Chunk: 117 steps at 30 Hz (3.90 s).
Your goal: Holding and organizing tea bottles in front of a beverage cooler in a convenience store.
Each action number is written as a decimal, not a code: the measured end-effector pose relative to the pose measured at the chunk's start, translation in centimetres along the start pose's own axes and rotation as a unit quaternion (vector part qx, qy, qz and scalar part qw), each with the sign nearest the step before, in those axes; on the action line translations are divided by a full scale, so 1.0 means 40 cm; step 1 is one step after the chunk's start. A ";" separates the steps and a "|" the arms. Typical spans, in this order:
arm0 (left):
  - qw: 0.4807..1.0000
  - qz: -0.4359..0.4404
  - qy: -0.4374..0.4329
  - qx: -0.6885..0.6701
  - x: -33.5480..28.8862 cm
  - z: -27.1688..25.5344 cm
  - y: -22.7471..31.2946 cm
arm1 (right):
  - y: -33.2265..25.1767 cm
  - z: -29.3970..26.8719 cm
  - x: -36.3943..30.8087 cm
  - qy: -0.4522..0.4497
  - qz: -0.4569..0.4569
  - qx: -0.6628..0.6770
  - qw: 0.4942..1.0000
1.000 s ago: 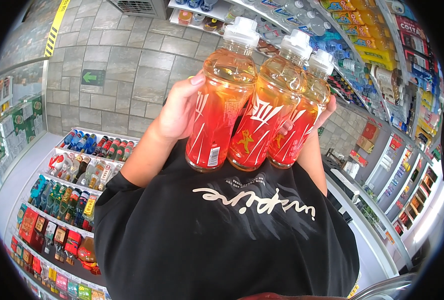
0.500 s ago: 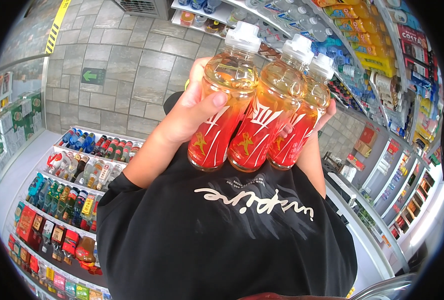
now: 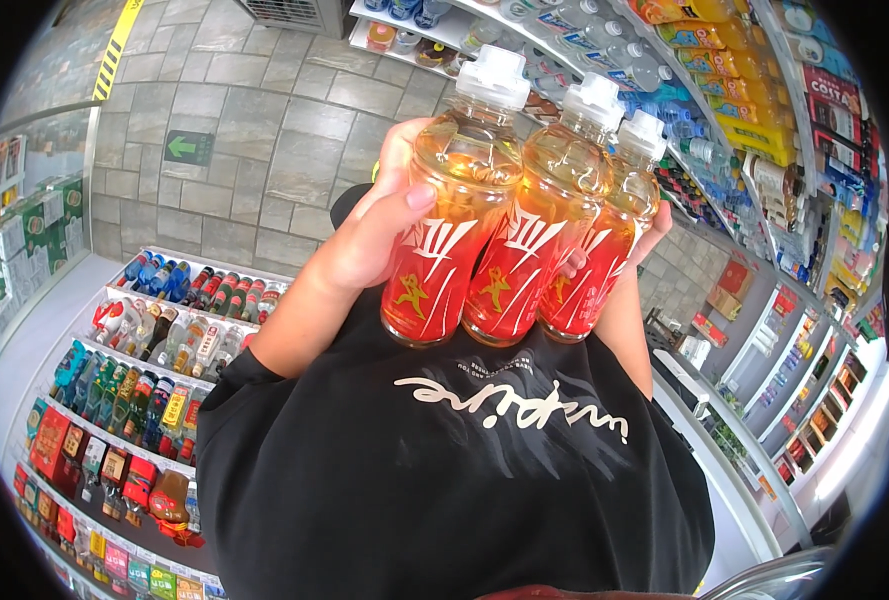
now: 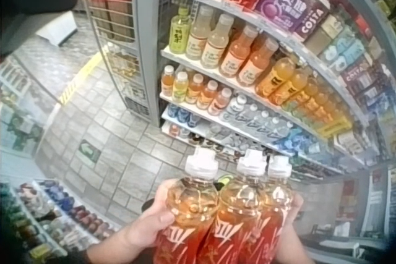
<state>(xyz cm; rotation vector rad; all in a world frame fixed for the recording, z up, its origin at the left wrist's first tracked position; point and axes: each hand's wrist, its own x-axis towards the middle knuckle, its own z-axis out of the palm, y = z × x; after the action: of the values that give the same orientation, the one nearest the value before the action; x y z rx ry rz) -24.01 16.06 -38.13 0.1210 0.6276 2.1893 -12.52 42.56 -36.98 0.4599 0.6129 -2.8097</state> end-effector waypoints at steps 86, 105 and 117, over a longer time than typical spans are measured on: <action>0.993 -0.086 -0.061 -0.047 -0.055 0.021 -0.046 | 0.057 -0.032 -0.009 -0.038 -0.025 0.070 0.996; 0.989 -0.121 -0.019 -0.077 -0.077 -0.045 -0.084 | 0.060 -0.017 -0.044 0.088 0.003 0.012 0.996; 0.998 -0.020 0.015 0.065 -0.020 -0.036 -0.121 | 0.051 0.004 -0.057 0.070 -0.055 0.001 0.996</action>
<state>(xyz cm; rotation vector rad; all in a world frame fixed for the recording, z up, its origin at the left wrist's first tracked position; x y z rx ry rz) -20.50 17.45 -41.59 0.1430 0.7826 2.1152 -9.88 41.03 -36.81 0.6481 0.6823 -2.8997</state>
